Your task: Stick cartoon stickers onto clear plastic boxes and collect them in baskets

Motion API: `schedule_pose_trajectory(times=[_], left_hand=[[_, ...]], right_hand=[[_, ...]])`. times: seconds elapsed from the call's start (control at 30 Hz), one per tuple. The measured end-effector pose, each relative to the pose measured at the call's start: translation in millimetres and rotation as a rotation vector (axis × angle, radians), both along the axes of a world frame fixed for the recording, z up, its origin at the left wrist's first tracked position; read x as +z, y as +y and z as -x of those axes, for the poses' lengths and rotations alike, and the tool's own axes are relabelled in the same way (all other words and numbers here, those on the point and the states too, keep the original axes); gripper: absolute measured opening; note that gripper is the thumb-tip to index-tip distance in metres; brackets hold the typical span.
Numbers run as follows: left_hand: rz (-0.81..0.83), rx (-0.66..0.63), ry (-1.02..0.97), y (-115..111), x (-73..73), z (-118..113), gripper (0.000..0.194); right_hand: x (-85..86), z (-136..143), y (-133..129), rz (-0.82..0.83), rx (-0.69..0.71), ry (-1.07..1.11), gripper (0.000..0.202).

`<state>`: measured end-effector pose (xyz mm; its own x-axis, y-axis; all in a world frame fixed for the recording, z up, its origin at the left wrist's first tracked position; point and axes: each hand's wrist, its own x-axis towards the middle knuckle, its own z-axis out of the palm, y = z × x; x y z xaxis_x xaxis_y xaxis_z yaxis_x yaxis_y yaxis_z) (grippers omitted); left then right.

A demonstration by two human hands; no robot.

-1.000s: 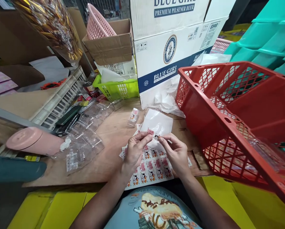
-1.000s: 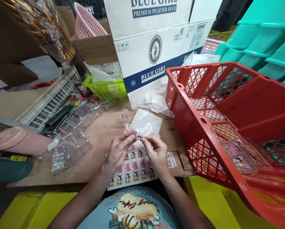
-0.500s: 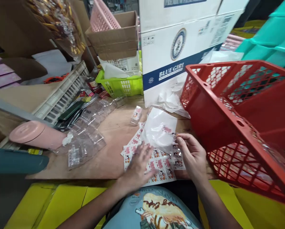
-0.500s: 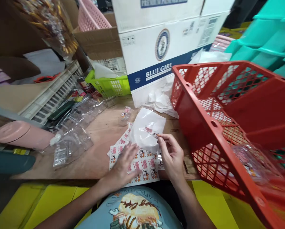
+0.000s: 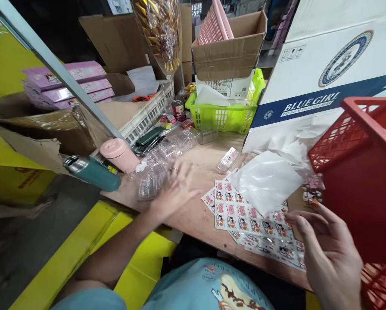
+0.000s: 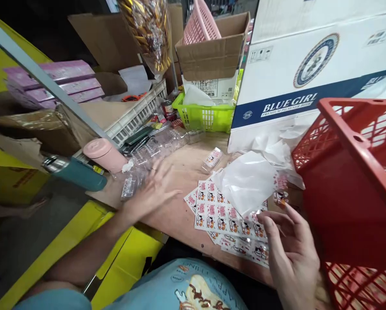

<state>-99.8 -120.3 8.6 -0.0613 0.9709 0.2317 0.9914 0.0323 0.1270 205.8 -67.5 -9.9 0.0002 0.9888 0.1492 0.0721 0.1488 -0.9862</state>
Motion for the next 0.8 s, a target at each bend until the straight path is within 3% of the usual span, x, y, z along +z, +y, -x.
schedule_pose_trajectory(times=[0.1,0.17,0.27,0.37,0.47,0.63,0.8], left_hand=[[0.196,0.124,0.160,-4,9.6,44,0.080],[0.248,0.075,0.147,-3,8.7,54,0.080],[0.178,-0.097,0.007,-6,4.3,50,0.092],[0.119,-0.238,-0.180,-12,2.0,41,0.100],[0.168,-0.305,-0.299,-17,3.0,42,0.104],[0.255,-0.335,-0.231,-25,7.5,54,0.116],[0.198,-0.334,-0.163,-26,7.5,58,0.119]], right_hand=[[-0.7,20,-2,-0.055,0.143,-0.018,0.049],[-0.8,45,-3,-0.130,0.298,-0.044,0.050],[-4.7,89,7,-0.238,0.494,-0.116,0.061],[-17.1,134,27,-0.294,0.729,-0.216,0.096],[-35.0,170,44,-0.299,0.988,-0.226,0.130],[-53.2,197,52,-0.281,1.051,-0.222,0.137],[-43.9,195,58,-0.337,1.133,-0.163,0.133]])
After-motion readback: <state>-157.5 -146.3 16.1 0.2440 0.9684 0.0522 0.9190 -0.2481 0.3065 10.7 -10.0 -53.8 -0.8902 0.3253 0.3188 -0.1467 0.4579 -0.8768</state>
